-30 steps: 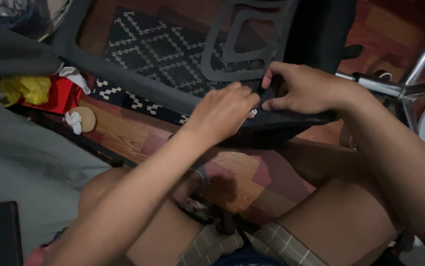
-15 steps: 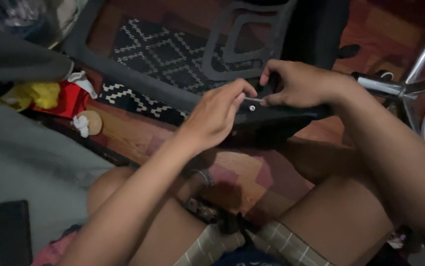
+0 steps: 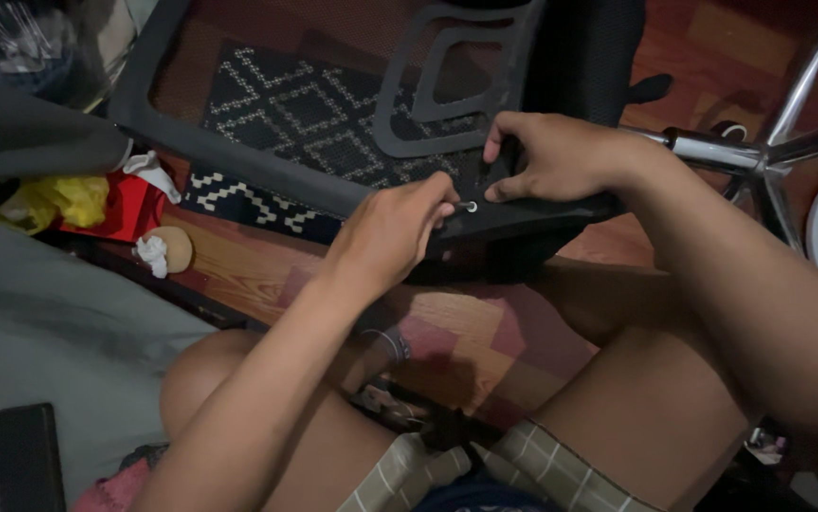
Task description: The person sits on the floor and uses a small metal tool to tighten screws on the underside of an office chair seat. They repeatedly insert and turn the tool in screw holes along the seat frame.
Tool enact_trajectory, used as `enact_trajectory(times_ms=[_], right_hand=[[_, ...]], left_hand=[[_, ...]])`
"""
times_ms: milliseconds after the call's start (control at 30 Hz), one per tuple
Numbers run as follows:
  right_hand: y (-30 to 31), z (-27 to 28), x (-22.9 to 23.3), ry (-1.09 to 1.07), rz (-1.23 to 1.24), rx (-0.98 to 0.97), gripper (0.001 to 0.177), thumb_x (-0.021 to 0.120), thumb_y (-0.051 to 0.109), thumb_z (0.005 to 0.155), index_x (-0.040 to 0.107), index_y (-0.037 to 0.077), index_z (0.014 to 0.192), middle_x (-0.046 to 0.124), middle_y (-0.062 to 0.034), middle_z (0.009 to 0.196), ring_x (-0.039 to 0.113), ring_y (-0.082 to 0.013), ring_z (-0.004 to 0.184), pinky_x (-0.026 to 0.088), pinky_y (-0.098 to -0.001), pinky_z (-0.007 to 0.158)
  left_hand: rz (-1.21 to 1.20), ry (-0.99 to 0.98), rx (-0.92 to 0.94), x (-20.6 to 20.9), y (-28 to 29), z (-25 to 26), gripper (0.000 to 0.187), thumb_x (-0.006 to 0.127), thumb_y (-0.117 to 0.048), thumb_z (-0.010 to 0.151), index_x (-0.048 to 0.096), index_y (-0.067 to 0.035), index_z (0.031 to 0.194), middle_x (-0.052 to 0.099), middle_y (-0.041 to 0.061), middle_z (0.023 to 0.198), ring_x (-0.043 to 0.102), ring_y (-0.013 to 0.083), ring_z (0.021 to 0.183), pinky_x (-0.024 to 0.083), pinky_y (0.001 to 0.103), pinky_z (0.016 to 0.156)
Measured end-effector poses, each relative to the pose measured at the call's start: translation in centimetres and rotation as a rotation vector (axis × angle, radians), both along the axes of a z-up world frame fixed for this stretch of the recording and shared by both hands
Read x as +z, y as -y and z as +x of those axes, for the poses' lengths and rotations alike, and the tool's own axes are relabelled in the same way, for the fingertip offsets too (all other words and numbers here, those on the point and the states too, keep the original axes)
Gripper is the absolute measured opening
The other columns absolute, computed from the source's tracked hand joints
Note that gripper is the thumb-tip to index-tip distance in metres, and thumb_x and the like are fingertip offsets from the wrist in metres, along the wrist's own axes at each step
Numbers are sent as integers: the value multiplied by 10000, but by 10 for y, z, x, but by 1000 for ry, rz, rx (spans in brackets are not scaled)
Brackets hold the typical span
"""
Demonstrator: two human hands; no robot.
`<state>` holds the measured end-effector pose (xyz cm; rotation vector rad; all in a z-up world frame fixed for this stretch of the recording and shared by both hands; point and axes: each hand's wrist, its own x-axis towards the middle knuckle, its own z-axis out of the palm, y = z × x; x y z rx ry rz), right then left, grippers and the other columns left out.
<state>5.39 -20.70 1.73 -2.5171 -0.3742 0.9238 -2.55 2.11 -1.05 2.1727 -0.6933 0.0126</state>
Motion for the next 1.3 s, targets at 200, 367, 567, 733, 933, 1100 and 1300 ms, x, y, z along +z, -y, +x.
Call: enact_trajectory(times_ms=[200,367,567,733,933,1100,1300], right_hand=[[1,1,-1,-61,-43,-35,542,814,342,792,596,116,1234,741,-153,926,734,-258,857,567,-388,776],[7,3,-10,27,25,40,509,822,307,795,607,88,1202,719,-141,982,709,-252,903,555,-377,797],[13,9,-25,66,85,73,486,810,260,782,611,76,1186,712,-130,1055,710,-247,927,548,-374,819],[15,11,-30,121,43,115,528,845,312,770,624,90,1195,703,-131,1079,683,-253,976,527,-391,851],[16,11,-31,59,9,59,571,842,365,765,616,87,1209,727,-174,1051,702,-284,990,539,-396,872],[18,13,-34,137,133,125,553,847,368,757,634,71,1171,696,-151,1127,667,-286,1040,523,-390,885],[20,14,-43,120,99,119,552,854,344,735,634,78,1165,708,-154,1109,674,-283,1053,521,-389,904]], left_hand=[[106,53,-9,2,3,2,79,628,-88,983,578,-29,996,722,166,855,711,378,832,531,484,678],[282,347,-126,3,14,9,135,660,-29,796,599,-42,916,712,118,773,718,325,757,560,453,751],[501,490,-223,6,28,17,67,620,-62,803,627,-63,869,718,102,759,732,284,723,586,396,761],[497,466,-130,-2,48,7,117,598,-60,881,664,-35,974,724,113,752,732,278,677,575,381,619],[631,512,-224,-9,63,1,57,600,-90,886,638,-47,892,727,135,779,741,275,697,585,386,636],[596,302,-300,6,47,17,133,606,-122,848,629,-46,954,736,144,837,741,323,762,582,436,667],[404,309,-198,8,22,16,81,579,-117,939,629,-61,972,732,113,837,711,328,816,529,458,732]])
